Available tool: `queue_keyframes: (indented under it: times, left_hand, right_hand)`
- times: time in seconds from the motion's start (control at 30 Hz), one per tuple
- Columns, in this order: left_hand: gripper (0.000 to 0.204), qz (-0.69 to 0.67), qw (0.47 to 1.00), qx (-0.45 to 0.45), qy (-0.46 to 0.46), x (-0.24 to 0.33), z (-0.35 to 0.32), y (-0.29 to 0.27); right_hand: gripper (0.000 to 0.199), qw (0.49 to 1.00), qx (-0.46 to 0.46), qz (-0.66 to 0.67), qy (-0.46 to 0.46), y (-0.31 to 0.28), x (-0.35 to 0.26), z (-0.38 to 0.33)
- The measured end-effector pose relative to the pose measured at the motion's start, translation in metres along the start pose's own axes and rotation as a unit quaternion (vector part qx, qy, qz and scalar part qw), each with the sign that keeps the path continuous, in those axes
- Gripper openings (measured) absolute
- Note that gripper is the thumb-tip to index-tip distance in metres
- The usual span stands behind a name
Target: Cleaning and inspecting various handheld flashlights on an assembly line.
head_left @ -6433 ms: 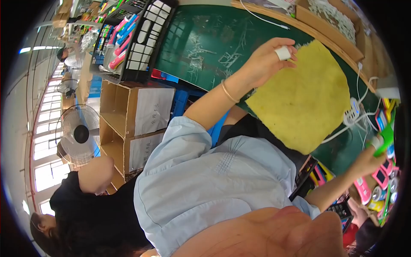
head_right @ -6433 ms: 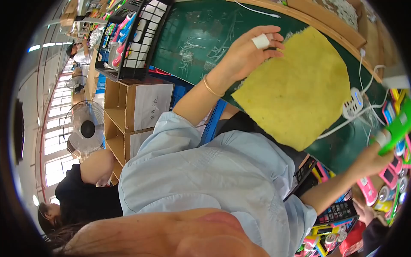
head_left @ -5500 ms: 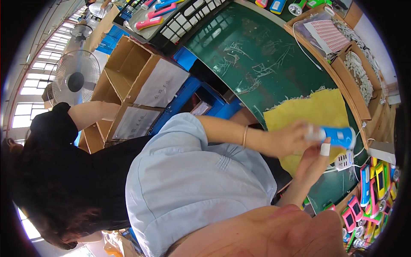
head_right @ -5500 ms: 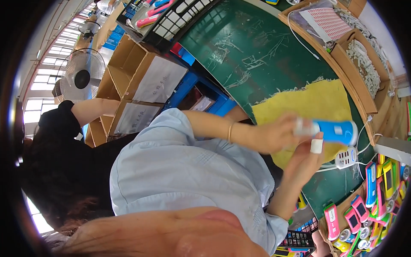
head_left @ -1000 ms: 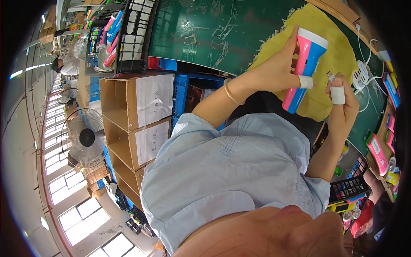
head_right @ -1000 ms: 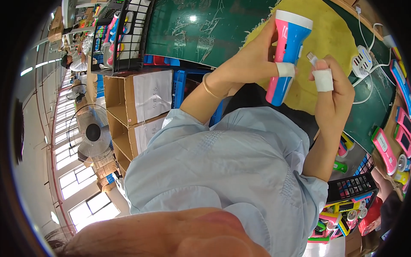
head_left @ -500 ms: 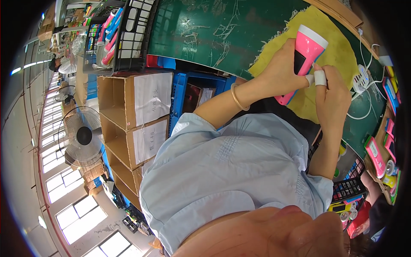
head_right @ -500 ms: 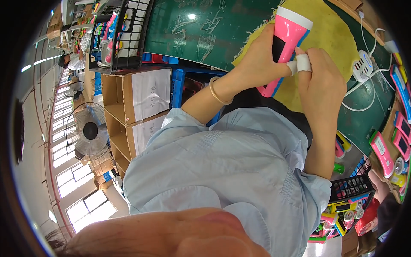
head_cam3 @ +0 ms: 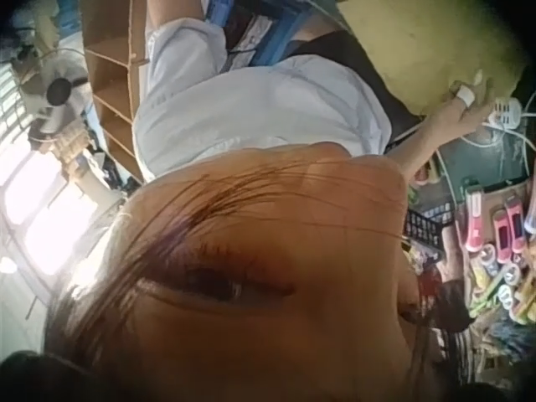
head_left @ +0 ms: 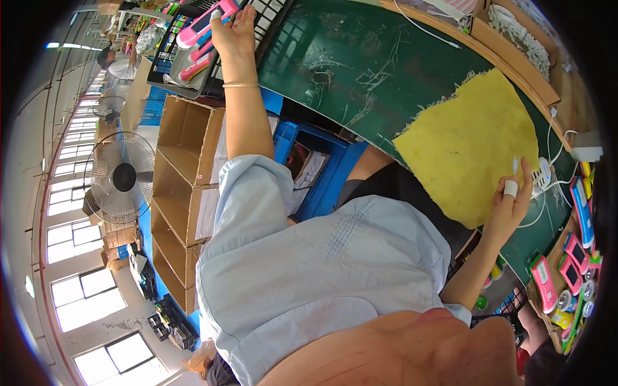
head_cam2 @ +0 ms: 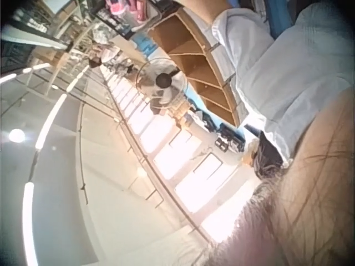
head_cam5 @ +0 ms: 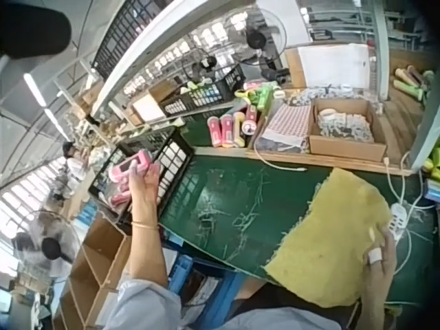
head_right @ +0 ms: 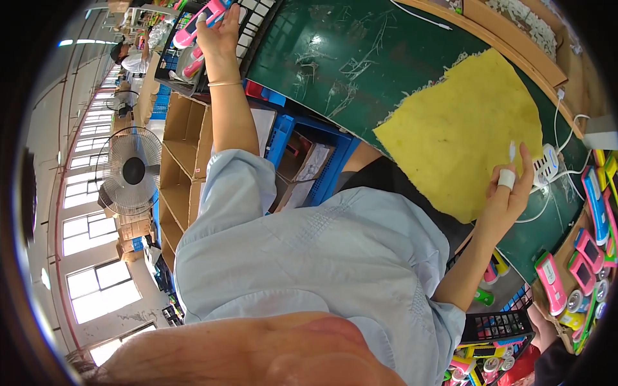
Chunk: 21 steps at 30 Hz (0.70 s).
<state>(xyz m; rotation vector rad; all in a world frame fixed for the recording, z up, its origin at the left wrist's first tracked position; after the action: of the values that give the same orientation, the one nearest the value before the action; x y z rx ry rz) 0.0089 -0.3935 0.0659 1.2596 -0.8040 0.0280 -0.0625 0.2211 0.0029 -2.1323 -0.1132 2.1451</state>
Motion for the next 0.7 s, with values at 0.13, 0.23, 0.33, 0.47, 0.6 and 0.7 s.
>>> queue_keyframes:
  times: [0.13,0.23,0.33,0.47,0.6,0.7]
  left_hand:
    - [0.035,0.164,0.978,-0.114,-0.060,-0.074,0.023,-0.008]
    - [0.026,0.395,0.894,-0.212,-0.016,-0.174,0.009,0.035]
    - [0.034,0.663,0.677,-0.226,0.225,-0.236,0.023,0.078]
    - [0.040,0.792,0.542,-0.222,0.169,-0.305,0.076,0.082]
    - [0.041,0.684,0.696,-0.185,0.115,-0.298,0.074,0.090]
    - [0.031,0.580,0.766,-0.150,0.231,-0.247,0.030,0.121]
  right_hand:
    - [0.039,0.998,-0.046,-0.041,-0.018,0.011,0.011,-0.005]
    - [0.034,0.992,-0.093,-0.082,-0.026,0.013,0.016,-0.007]
    - [0.035,0.989,-0.107,-0.100,-0.033,0.016,0.019,-0.007]
    - [0.033,0.977,-0.109,-0.140,-0.114,0.028,0.005,-0.009]
    - [0.032,0.981,-0.111,-0.136,-0.087,0.026,0.008,-0.009]
    - [0.034,0.987,-0.143,-0.053,0.047,0.017,0.023,-0.012]
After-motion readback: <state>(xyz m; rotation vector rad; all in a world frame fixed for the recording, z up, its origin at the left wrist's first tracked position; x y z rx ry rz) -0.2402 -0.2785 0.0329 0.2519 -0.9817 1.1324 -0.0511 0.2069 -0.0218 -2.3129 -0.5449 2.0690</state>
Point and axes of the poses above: each hand's wrist, its own z-axis towards the middle knuckle, its own y-axis out of the palm, x = y × z, the point moved 10 cm from there along z, towards the middle knuckle, and after that the axes turned 7 degrees about -z, right-handed, at the moved point
